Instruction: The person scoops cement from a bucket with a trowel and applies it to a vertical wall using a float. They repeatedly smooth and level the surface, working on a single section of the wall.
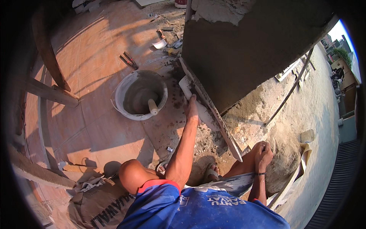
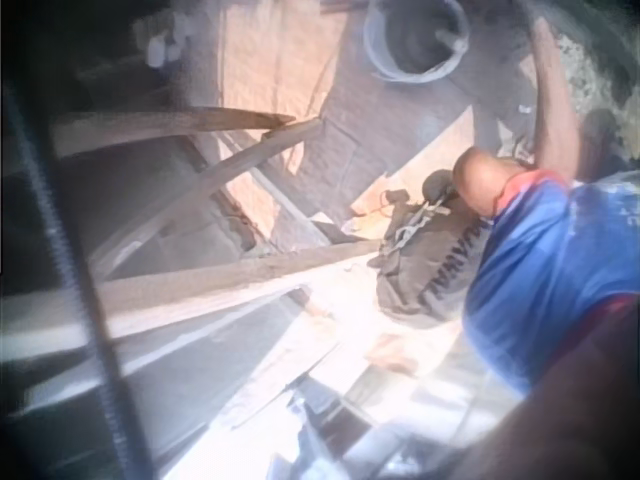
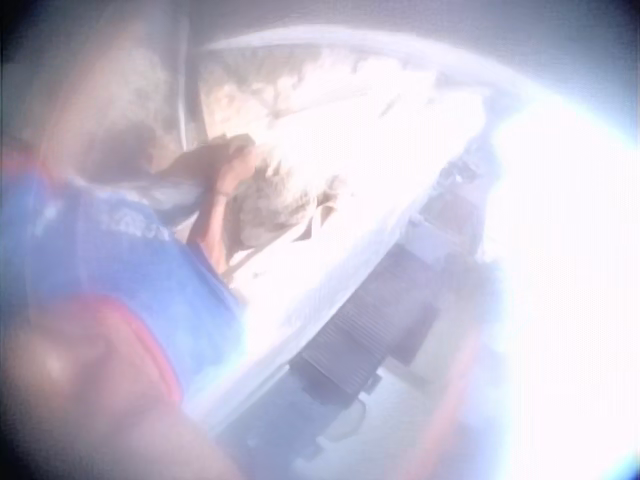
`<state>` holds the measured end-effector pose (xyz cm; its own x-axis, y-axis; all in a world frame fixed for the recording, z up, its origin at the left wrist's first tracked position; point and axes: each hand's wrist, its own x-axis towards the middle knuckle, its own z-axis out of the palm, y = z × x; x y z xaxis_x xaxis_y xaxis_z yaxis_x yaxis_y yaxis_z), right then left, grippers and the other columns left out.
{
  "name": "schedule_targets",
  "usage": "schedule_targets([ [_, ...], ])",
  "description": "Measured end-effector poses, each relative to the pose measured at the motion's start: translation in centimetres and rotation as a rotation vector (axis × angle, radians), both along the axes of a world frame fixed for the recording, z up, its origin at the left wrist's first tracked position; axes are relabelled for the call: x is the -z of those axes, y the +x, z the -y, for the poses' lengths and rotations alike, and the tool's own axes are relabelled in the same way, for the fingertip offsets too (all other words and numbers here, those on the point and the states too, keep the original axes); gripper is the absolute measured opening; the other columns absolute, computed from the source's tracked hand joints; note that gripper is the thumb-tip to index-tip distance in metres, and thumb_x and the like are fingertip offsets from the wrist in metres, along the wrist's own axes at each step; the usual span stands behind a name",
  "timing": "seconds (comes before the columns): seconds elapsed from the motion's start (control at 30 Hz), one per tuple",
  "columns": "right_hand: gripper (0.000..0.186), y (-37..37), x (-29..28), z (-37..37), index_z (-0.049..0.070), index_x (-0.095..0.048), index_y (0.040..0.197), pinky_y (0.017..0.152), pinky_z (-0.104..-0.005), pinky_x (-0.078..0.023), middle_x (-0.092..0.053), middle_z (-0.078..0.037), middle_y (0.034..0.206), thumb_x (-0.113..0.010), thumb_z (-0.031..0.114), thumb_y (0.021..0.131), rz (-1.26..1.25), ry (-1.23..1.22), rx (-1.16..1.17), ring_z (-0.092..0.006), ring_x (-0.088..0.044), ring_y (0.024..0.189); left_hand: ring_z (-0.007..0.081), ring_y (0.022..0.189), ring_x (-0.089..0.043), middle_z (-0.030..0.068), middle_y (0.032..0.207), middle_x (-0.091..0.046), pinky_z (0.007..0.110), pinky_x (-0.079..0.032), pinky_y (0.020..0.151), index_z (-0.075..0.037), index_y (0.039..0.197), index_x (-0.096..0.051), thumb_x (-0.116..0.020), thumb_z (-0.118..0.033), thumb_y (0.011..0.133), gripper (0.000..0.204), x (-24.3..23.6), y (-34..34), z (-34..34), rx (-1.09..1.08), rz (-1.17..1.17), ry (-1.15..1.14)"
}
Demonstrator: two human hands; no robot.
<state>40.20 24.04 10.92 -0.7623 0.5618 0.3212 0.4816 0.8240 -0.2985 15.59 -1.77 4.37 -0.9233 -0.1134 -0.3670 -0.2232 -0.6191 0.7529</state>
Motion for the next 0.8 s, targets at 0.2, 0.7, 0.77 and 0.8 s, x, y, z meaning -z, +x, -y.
schedule_targets([
  [0.2,0.017,1.7,-0.1,-1.8,0.002,-0.065,0.099,0.068,-0.0387,-0.049,-0.066,-0.013,0.084,-0.055,0.011,0.089,-0.096,0.069,-0.161,-0.0304,-0.063,0.074,0.0397,0.102,-0.057,0.0291,0.115,-0.054,0.047,-0.047,0.084,0.007,0.137,-0.037,-0.054,-0.048,0.093,0.073,3.3,7.7,-8.3,-0.13,0.055,-0.597],
  [0.7,0.031,-7.5,-3.2,12.9,-0.007,-0.056,0.119,0.08,-0.0365,-0.05,-0.063,-0.019,0.102,-0.05,0.005,0.091,0.123,0.063,-0.613,-0.0276,-0.063,0.087,0.0404,0.069,-0.063,0.0244,0.078,-0.063,0.044,-0.047,0.056,-0.001,0.127,-0.04,-0.057,-0.038,0.093,0.053,0.1,7.5,-8.2,0.079,-0.101,-0.183],
  [0.77,0.035,-8.9,-2.9,13.5,-0.006,-0.05,0.126,0.09,-0.0387,-0.049,-0.062,-0.021,0.113,-0.045,0.005,0.093,0.14,0.248,-0.733,-0.0317,-0.064,0.098,0.0351,0.073,-0.065,0.0215,0.082,-0.064,0.043,-0.047,0.059,-0.004,0.124,-0.041,-0.056,-0.035,0.094,0.046,-0.4,7.3,-8.3,0.143,-0.181,0.05],
  [0.8,0.038,-9.6,-2.7,13.5,-0.006,-0.05,0.127,0.092,-0.0408,-0.047,-0.06,-0.023,0.116,-0.047,0.005,0.092,0.163,0.192,-0.697,-0.0341,-0.061,0.104,0.0335,0.075,-0.065,0.0205,0.084,-0.064,0.043,-0.047,0.061,-0.004,0.124,-0.041,-0.056,-0.034,0.094,0.045,-0.3,7.1,-8.5,0.118,-0.199,0.093],
])
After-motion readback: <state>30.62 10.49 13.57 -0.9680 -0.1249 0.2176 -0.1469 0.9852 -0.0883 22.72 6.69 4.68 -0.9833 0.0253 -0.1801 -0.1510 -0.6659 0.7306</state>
